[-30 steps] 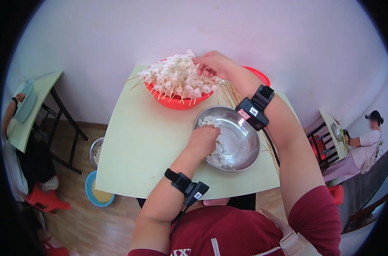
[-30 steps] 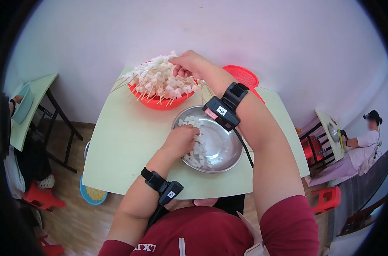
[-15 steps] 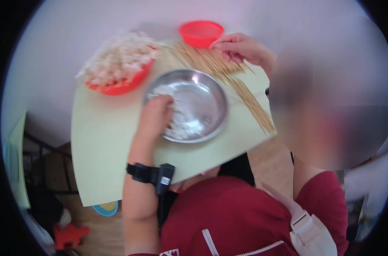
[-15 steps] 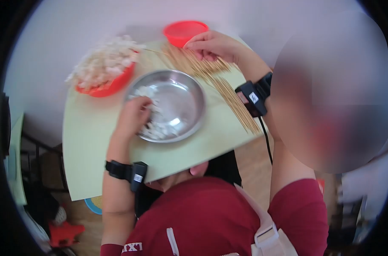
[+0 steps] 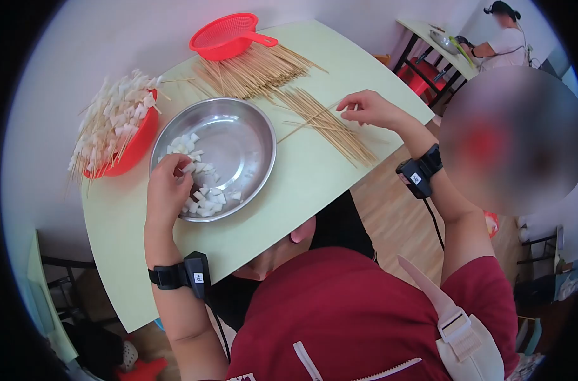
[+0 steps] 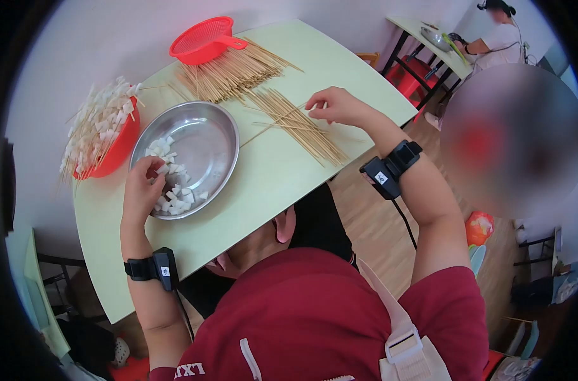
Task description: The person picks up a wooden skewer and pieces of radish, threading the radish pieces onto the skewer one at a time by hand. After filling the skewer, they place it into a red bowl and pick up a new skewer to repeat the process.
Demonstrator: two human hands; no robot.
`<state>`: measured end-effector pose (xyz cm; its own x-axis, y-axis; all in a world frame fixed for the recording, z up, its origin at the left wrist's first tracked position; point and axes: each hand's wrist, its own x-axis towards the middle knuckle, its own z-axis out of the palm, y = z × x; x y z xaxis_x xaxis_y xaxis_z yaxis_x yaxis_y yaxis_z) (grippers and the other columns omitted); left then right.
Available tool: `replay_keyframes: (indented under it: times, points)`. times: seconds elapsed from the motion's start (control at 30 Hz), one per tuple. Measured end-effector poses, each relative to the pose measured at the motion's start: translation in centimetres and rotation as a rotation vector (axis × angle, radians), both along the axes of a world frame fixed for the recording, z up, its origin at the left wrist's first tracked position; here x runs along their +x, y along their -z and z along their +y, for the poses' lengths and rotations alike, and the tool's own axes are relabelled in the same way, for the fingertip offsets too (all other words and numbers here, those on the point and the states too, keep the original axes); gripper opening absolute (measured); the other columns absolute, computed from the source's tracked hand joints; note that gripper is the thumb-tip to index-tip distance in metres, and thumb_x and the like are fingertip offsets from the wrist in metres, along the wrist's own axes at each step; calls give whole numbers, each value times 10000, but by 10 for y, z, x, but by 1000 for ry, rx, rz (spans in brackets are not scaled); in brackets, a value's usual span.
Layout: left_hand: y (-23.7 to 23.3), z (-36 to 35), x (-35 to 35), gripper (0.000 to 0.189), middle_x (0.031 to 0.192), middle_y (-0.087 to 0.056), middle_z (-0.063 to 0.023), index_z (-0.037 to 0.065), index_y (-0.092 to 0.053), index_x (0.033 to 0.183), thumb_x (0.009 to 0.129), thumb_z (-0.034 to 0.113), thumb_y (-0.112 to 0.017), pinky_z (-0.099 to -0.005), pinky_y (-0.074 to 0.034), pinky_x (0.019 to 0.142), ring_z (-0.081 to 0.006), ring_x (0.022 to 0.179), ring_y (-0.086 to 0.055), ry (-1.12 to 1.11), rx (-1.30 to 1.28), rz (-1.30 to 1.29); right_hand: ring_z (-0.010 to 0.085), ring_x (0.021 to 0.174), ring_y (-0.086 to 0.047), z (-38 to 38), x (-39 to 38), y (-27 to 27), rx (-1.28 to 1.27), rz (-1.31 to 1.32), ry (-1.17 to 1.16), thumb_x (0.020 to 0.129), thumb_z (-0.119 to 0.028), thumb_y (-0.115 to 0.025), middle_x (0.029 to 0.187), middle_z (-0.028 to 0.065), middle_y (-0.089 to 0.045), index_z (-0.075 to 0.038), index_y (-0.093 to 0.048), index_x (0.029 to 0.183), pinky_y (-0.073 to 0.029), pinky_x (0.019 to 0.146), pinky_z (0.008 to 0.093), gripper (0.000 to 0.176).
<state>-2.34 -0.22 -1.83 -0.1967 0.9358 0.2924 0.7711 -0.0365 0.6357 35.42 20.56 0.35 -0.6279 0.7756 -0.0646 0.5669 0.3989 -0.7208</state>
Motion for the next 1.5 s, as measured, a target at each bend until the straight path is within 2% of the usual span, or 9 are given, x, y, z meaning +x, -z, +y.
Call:
replay_keyframes:
  times: [0.13,0.37,0.67,0.73,0.83,0.97,1.2,1.37,1.5]
  points:
    - [-2,1,1,226,873,-605,-121,-21,-590,950,725,-38,-577,-300,-475,689,-203,734,-567,-3,-17,-15,150,668,-559,-9,-21,4,329,-137,-108,777,-128,-628,745,61,-605,-30,-648,910,-459,611,290,167]
    - [-4,-1,3,226,871,-595,-120,-19,-585,951,728,-52,-582,-303,-477,705,-213,751,-570,14,-42,-14,208,678,-587,-8,-37,15,279,-276,-50,766,-137,-612,739,94,-624,-26,-643,816,-471,628,304,126]
    - [-3,3,-3,230,913,-613,-111,9,-598,990,764,-32,-593,-311,-477,726,-208,807,-591,-47,109,-78,125,651,-562,-20,-44,-7,320,144,128,806,-86,-611,738,63,-606,-13,-604,831,-452,589,258,77]
    - [-6,3,-1,238,922,-617,-108,14,-600,1009,774,-24,-594,-302,-479,728,-197,806,-592,-70,112,-138,109,655,-570,-30,-49,-23,-43,595,168,852,-74,-580,764,61,-603,-5,-566,909,-462,591,235,91]
    - [-3,5,-1,254,928,-620,-96,16,-600,1042,789,-9,-600,-283,-485,732,-170,805,-591,-80,161,-236,129,655,-585,-50,-63,-34,-214,870,127,873,-65,-561,814,78,-606,2,-532,972,-480,598,235,123]
    - [-1,7,-4,250,911,-615,-63,2,-599,1042,793,14,-628,-268,-504,731,-138,808,-594,11,148,-592,152,699,-611,-78,-87,-31,-316,946,67,877,-47,-549,859,105,-608,11,-534,971,-510,640,265,112]
    - [-8,6,3,229,921,-634,-49,19,-583,1006,792,43,-662,-243,-491,739,-120,852,-612,111,7,-854,177,933,-608,-119,-139,-7,-123,962,-218,879,47,-507,1009,104,-574,16,-551,999,-500,845,298,131]
    - [-10,4,0,239,940,-627,-76,5,-573,1009,787,23,-660,-264,-512,754,-152,860,-631,83,56,-975,174,910,-602,-126,-174,-6,-86,985,-272,859,58,-526,992,102,-582,6,-574,979,-490,829,282,139]
    - [-12,4,-2,241,957,-622,-95,-3,-564,1013,788,5,-648,-282,-525,769,-179,873,-639,41,81,-1077,208,853,-603,-118,-190,-7,376,860,-356,780,82,-583,893,108,-618,3,-604,908,-473,758,279,151]
